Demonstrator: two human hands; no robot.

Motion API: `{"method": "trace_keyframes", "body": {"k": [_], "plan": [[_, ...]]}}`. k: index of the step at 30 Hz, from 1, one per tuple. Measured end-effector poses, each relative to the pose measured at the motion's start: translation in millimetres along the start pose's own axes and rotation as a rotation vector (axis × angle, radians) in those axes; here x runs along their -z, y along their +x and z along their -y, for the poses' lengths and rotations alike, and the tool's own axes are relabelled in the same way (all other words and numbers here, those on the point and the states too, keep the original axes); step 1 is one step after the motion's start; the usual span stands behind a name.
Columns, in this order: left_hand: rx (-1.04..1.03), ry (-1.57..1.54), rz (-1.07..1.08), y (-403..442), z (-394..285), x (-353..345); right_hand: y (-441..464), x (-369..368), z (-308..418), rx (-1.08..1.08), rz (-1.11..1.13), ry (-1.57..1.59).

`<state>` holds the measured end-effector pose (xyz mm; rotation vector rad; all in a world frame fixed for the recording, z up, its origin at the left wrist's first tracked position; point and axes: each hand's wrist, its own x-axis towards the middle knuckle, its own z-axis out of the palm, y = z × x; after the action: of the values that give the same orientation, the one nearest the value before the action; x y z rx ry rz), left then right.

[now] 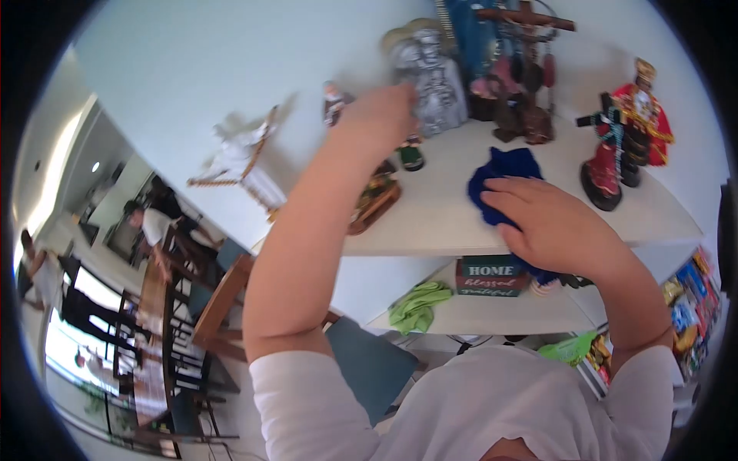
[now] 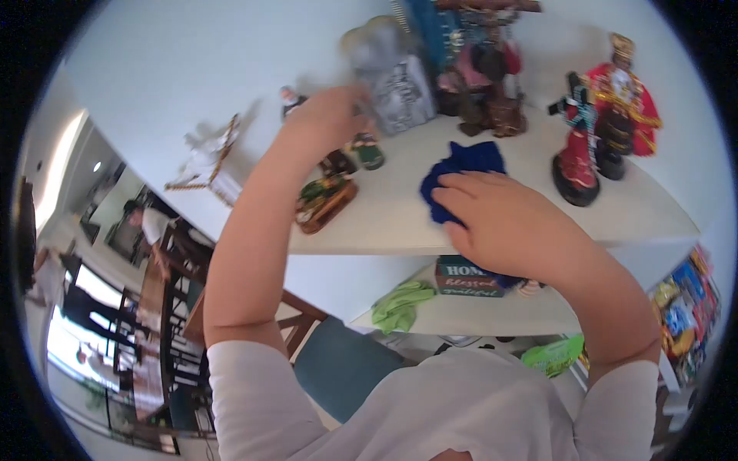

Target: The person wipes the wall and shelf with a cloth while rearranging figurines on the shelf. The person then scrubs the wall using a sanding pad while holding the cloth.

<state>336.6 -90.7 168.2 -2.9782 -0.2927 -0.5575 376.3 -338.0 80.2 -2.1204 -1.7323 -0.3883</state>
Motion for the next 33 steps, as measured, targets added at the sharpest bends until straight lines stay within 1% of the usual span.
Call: {"method": "trace_keyframes", "body": {"k": [1,5,8,11,14,17,20,21,23,26,30,33], "plan": [[-0.013,0.024,0.01,4,2,-3,0,-1,4,-0.036,-0.03,-0.022],[-0.065,0.16,0.084,11,0,-6,-1,-4,5,-0.02,-0.111,-0.038],[0.034,0.157,0.133,9,-7,-4,-2,-5,6,-0.003,-0.151,-0.05],[0.044,0.186,0.094,6,-9,-5,-3,-9,5,0.016,-0.187,-0.1],[0.085,0.192,0.028,0,-18,8,-4,-10,3,0.038,-0.226,-0.084],[0.095,0.171,-0.177,6,-16,24,-5,-12,0,0.059,-0.246,-0.102],[0.082,0.275,-0.377,28,-7,34,-7,-12,-1,0.072,-0.265,-0.103],[0.092,0.258,-0.385,37,-8,33,-8,-13,-2,0.079,-0.269,-0.106],[0.12,0.229,-0.401,51,-7,31,-8,-12,-2,0.073,-0.262,-0.105],[0.136,0.187,-0.254,69,-14,27,-8,-13,-4,0.084,-0.263,-0.097],[0.177,0.244,-0.274,73,-28,15,-9,-7,-3,0.057,-0.216,-0.041],[0.187,0.248,-0.28,78,-29,8,-8,-12,-6,0.096,-0.277,-0.051]]}}
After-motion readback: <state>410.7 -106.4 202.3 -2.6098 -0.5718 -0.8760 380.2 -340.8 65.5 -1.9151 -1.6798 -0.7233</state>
